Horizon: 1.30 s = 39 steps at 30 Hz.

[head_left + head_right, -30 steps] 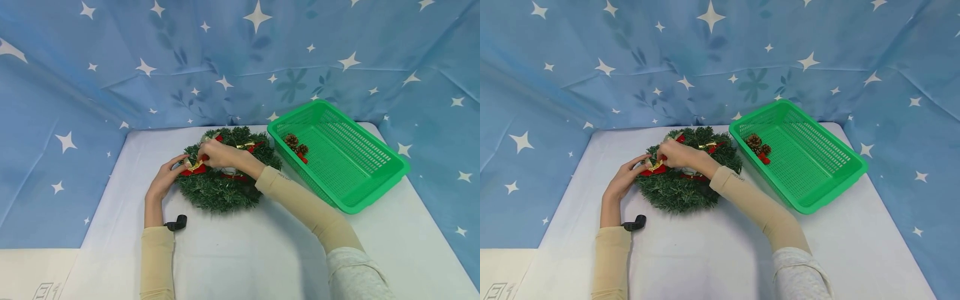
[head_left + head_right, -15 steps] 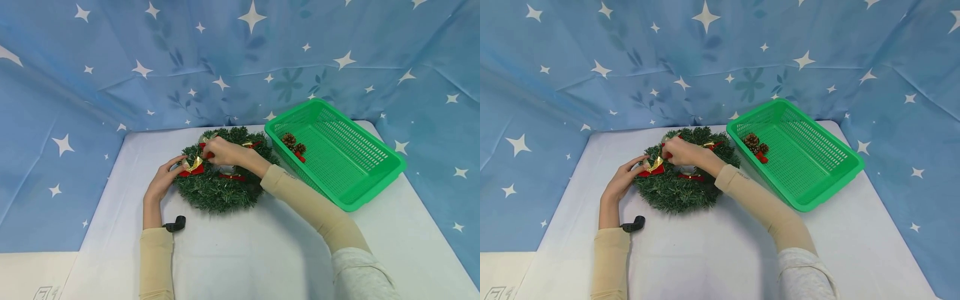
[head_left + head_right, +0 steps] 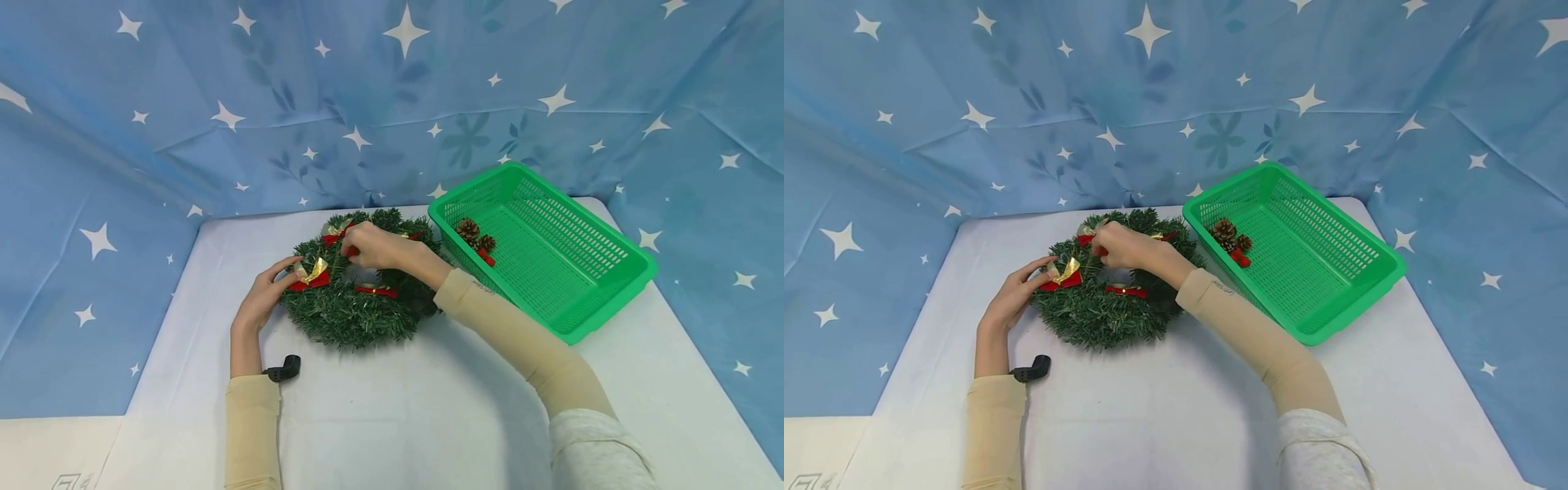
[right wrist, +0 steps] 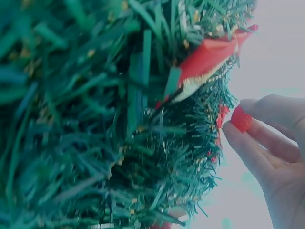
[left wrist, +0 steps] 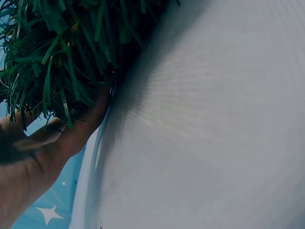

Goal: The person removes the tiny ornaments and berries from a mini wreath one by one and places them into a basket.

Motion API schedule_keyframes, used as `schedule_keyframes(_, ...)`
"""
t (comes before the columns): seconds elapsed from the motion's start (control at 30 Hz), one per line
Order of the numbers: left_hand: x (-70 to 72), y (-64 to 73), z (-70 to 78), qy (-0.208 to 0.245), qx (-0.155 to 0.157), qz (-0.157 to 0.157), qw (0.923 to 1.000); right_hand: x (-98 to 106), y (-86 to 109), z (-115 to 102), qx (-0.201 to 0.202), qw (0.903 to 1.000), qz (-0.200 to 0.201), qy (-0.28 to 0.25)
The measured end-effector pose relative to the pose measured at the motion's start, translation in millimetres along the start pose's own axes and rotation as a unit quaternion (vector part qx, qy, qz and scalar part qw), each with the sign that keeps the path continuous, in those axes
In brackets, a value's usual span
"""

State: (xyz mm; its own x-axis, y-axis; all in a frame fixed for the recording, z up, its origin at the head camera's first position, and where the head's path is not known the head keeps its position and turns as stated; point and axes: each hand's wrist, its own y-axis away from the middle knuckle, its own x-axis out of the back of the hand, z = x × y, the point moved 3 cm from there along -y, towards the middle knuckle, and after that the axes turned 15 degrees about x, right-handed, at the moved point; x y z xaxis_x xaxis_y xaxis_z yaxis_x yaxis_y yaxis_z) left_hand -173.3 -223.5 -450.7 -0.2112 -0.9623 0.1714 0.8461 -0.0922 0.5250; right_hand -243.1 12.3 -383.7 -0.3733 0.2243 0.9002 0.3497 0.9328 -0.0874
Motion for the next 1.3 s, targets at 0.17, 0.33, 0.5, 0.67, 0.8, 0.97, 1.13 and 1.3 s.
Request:
schedule_keyframes(0.17, 0.1, 0.1, 0.0, -0.001, 0.000, 0.000, 1.0000, 3, 7.1, 3, -0.005, 1.0000, 0.008, 0.001)
schedule_keyframes(0.33, -0.3, 0.4, 0.7, -0.004, 0.000, -0.002, 1.0000, 5, 14.9, 7, -0.009, 0.9999, 0.010, 0.009)
schedule_keyframes(0.5, -1.1, 1.7, 1.8, -0.008, 0.001, 0.000, 1.0000, 8, 23.5, 10, -0.013, 0.9997, 0.011, 0.016)
schedule_keyframes(0.67, -2.3, 2.7, 2.5, -0.012, -0.001, 0.001, 0.9999, 12, 31.2, 12, -0.022, 0.9996, 0.012, 0.012)
schedule_keyframes(0.8, -2.7, 3.8, 2.6, -0.011, -0.001, 0.002, 0.9999, 18, 38.8, 12, -0.023, 0.9995, 0.013, 0.015)
schedule_keyframes(0.97, -3.0, 4.5, 2.1, -0.009, -0.002, 0.002, 1.0000, 25, 48.6, 13, -0.023, 0.9991, 0.023, 0.027)
schedule_keyframes(1.13, -3.9, 4.4, 2.7, -0.013, -0.001, 0.003, 0.9999, 30, 58.3, 15, -0.021, 0.9988, 0.038, 0.023)
schedule_keyframes(1.3, -2.9, 4.2, 2.7, -0.011, -0.002, 0.002, 0.9999, 35, 65.7, 17, -0.023, 0.9981, 0.049, 0.029)
